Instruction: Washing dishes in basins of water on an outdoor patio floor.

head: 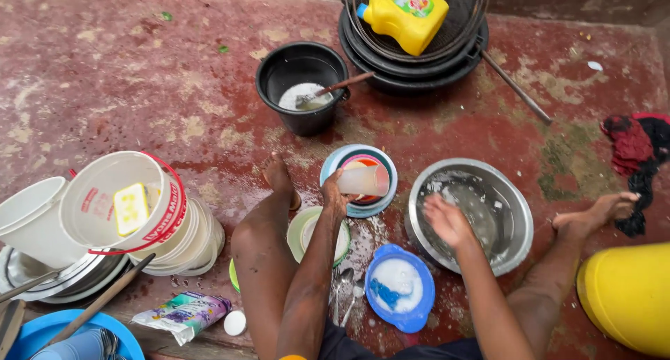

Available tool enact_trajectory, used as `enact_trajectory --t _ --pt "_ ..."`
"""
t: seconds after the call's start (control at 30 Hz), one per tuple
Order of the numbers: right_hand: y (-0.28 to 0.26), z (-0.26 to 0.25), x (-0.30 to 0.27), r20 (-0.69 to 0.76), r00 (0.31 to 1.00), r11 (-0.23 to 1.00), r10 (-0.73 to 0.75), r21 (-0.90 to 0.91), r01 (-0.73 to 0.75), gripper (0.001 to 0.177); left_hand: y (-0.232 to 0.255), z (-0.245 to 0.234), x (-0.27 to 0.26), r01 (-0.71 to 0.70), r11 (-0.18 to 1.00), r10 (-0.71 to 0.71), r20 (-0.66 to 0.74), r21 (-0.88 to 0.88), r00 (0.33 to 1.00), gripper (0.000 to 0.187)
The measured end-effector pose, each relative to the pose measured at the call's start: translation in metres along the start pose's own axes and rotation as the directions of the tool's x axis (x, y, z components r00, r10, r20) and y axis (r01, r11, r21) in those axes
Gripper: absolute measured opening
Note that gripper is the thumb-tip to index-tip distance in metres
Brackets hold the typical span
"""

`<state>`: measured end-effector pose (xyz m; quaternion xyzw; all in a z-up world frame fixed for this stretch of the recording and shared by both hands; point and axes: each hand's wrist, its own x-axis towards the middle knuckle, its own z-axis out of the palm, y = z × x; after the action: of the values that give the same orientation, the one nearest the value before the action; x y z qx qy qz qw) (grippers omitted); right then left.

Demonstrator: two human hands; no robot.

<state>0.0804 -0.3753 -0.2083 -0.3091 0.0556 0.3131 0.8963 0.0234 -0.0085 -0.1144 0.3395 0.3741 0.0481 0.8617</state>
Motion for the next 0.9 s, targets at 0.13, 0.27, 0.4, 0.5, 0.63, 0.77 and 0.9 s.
enact_trajectory --t 0.13,0.27,0.4,0.5,0.63,0.77,0.9 --pt "-0.024 0.290 -0.067 0.072 0.995 0.633 0.071 -0.774 0.011 0.041 -0.015 0.007 -0.004 -0.007 0.999 0.012 0.127 -0.037 0.992 0.055" --pt "-0.006 0.309 -0.051 0.167 0.986 -0.192 0.010 -0.967 0.166 0.035 -0.026 0.009 0.011 0.139 0.972 -0.083 0.280 -0.188 0.956 0.061" --pt "0.018 0.295 -0.044 0.487 0.844 -0.652 -0.225 -0.719 0.241 0.017 0.005 0.034 -0.056 0.163 0.939 -0.118 -0.158 0.303 0.980 0.051" --pt "0.019 0.296 -0.038 0.452 0.875 -0.578 -0.174 -0.766 0.281 0.009 -0.027 0.003 0.008 -0.146 0.989 0.148 -0.123 0.027 0.981 0.042" --pt "0.023 0.297 -0.032 0.372 0.922 -0.454 -0.108 -0.843 0.287 0.015 -0.022 -0.007 0.019 -0.215 0.959 0.257 -0.244 0.185 0.935 0.040" --pt "0.019 0.307 -0.021 0.191 0.981 -0.326 0.015 -0.927 0.185 0.021 0.005 0.001 -0.010 -0.197 0.946 0.230 -0.106 0.256 0.967 0.029" --pt "0.010 0.287 0.009 -0.007 0.942 0.113 0.336 -0.992 -0.047 0.029 0.029 0.007 -0.030 -0.119 0.946 0.070 0.168 0.301 0.983 0.034"
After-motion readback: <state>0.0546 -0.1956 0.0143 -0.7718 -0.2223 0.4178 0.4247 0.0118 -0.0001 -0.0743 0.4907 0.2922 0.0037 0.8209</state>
